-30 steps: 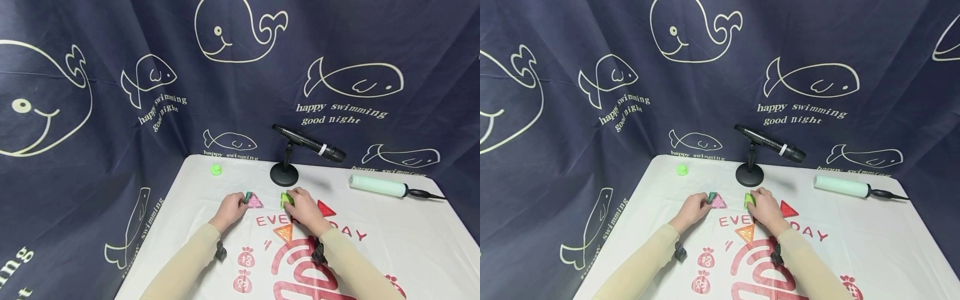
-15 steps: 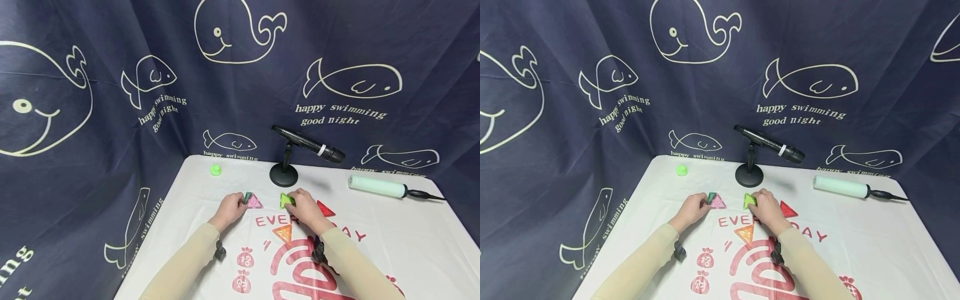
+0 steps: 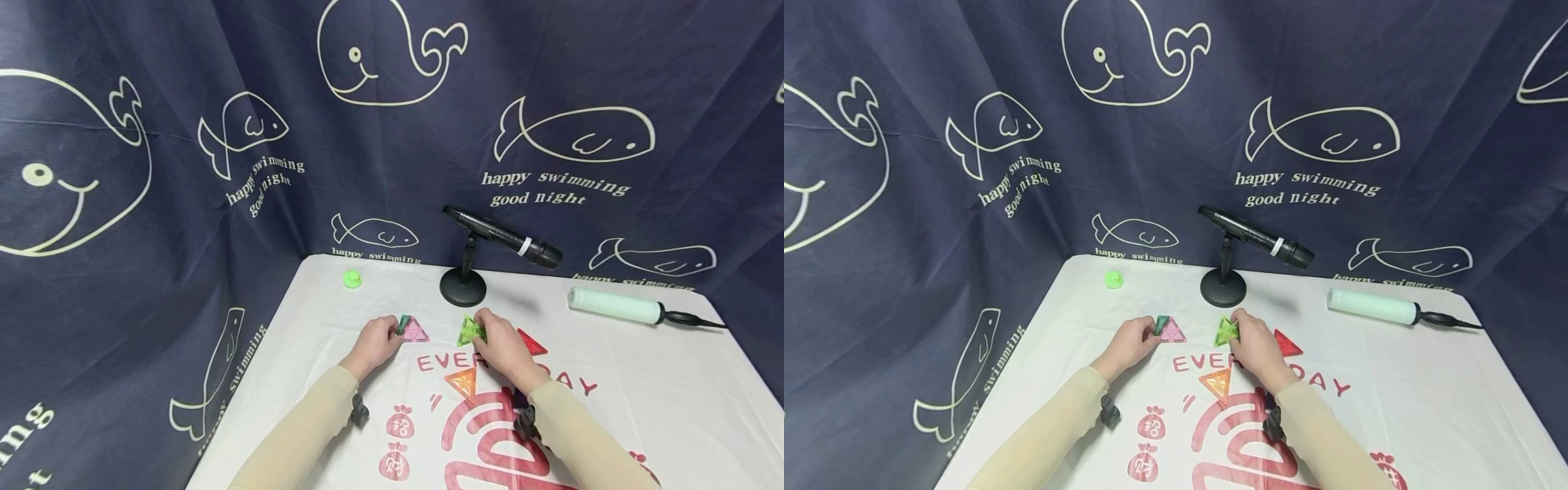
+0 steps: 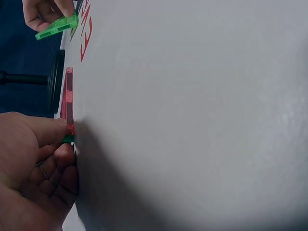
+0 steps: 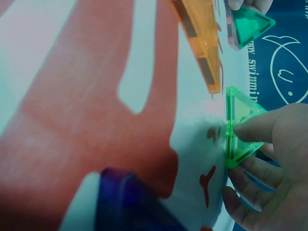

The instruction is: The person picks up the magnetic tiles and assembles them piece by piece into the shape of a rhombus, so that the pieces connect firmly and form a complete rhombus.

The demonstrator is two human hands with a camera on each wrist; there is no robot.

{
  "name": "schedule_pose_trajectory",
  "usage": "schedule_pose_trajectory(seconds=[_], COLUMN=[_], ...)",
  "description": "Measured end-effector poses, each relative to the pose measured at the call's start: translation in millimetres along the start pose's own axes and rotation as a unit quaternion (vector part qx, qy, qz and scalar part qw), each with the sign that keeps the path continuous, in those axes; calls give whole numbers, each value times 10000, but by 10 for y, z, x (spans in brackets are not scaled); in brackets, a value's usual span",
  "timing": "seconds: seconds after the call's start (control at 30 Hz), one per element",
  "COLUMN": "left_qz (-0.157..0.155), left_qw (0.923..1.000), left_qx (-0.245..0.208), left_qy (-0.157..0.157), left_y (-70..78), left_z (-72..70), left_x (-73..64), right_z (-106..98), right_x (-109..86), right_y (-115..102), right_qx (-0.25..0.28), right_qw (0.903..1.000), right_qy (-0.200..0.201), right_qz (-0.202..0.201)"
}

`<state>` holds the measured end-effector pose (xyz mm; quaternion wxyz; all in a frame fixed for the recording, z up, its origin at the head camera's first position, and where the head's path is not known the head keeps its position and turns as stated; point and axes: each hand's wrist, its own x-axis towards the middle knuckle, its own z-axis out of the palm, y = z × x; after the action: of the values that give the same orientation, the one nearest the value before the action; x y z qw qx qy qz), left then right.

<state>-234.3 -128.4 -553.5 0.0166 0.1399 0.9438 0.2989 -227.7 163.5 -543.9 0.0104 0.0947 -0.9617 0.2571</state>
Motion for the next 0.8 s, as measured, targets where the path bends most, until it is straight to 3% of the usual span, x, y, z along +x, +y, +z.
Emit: schedule_pose_trajectory(seconds=[0.47,0.8], left_qz=[31,28], left_qw=[10000,10000], left_qx=[14,23], left_qy=[6,20], left_y=[0,-3], left_z=[-10,7], left_x=[-4,-1], right_z=[-5,18], right_x=[-85,-128], right_y=[1,-32], right_qx=[23,70], right_qw=[9997,9998], right_qy=[-67,1], right_qz=[221,-162])
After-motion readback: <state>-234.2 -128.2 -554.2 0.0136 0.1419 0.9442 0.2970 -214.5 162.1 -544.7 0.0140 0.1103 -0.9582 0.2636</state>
